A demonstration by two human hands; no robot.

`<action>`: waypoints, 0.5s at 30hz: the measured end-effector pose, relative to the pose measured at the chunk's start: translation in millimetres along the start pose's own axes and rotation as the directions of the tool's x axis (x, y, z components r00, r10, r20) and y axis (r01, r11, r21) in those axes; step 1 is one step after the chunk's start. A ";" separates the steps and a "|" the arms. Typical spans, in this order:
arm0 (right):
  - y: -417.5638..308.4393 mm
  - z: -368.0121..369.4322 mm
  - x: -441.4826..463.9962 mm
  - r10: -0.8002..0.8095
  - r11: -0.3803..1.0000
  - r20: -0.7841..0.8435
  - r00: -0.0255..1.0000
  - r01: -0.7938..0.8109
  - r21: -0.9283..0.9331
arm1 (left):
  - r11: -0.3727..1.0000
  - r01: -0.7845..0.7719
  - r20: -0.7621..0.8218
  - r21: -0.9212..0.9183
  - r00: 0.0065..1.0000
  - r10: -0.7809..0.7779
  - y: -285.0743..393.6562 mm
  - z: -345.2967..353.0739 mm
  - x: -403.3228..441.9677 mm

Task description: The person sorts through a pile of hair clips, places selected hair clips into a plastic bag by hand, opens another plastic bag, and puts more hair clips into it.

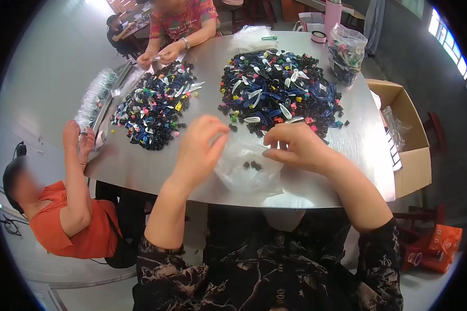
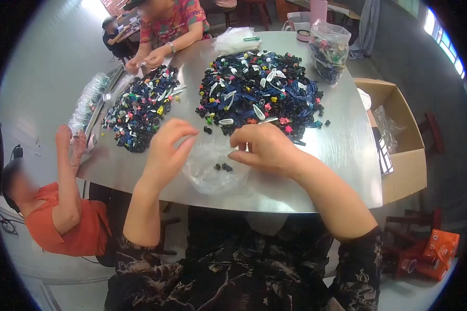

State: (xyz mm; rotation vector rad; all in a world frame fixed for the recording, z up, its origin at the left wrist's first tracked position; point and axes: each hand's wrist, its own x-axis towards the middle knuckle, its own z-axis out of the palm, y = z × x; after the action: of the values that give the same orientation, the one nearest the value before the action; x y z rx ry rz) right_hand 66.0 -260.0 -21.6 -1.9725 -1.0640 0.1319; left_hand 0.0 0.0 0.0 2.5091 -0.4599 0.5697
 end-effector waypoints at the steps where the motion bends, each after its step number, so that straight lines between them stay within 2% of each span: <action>1: -0.8 1.6 0.7 -0.025 1.000 -0.018 1.000 0.025 0.018 | 0.999 0.025 0.042 -0.023 0.999 -0.024 -13.7 9.0 8.4; 2: -0.2 2.1 1.2 -0.048 0.998 -0.036 0.998 0.049 0.036 | 0.998 0.053 0.086 -0.046 0.995 -0.048 -24.6 17.7 14.6; 3: 0.5 -6.6 -1.7 -0.040 0.999 -0.014 0.999 0.040 0.004 | 0.996 0.055 0.062 -0.077 0.997 -0.050 -29.1 35.3 19.4; 5: 7.2 -6.8 0.4 -0.028 0.999 -0.156 0.987 0.033 0.034 | 0.995 -0.042 0.075 0.092 0.997 0.036 -40.7 50.9 26.3; 7: 12.3 -9.4 0.2 0.031 0.999 -0.169 0.985 -0.025 0.033 | 0.989 -0.055 0.090 0.138 0.995 0.042 -46.2 54.5 27.4; 8: 20.2 -10.1 0.3 -0.059 0.977 -0.174 0.983 0.021 -0.214 | 0.980 -0.065 0.093 0.186 0.995 0.048 -48.8 56.3 28.3; 9: 26.3 -9.0 0.7 -0.147 0.894 -0.155 0.977 0.064 -0.443 | 0.980 -0.067 0.099 0.185 0.994 0.050 -47.7 55.5 28.1; 12: 35.3 -6.0 5.0 -0.073 0.858 -0.126 0.989 -0.002 -0.514 | 0.982 -0.064 0.090 0.176 0.995 0.049 -46.1 44.9 25.9; 14: 40.7 -4.6 7.2 -0.049 0.841 -0.115 0.992 -0.021 -0.541 | 0.994 -0.079 -0.048 0.082 0.995 0.083 -46.3 35.2 26.1; 15: 42.8 -2.9 7.8 -0.043 0.825 -0.137 0.990 -0.043 -0.564 | 0.994 -0.081 -0.043 0.080 0.995 0.085 -34.8 26.8 27.5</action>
State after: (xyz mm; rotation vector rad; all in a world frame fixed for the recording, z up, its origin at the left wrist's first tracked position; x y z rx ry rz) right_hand 99.2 -267.4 -48.8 -2.4650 -1.0883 -0.3698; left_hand 46.3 7.5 -21.9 2.5541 -0.5364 0.6881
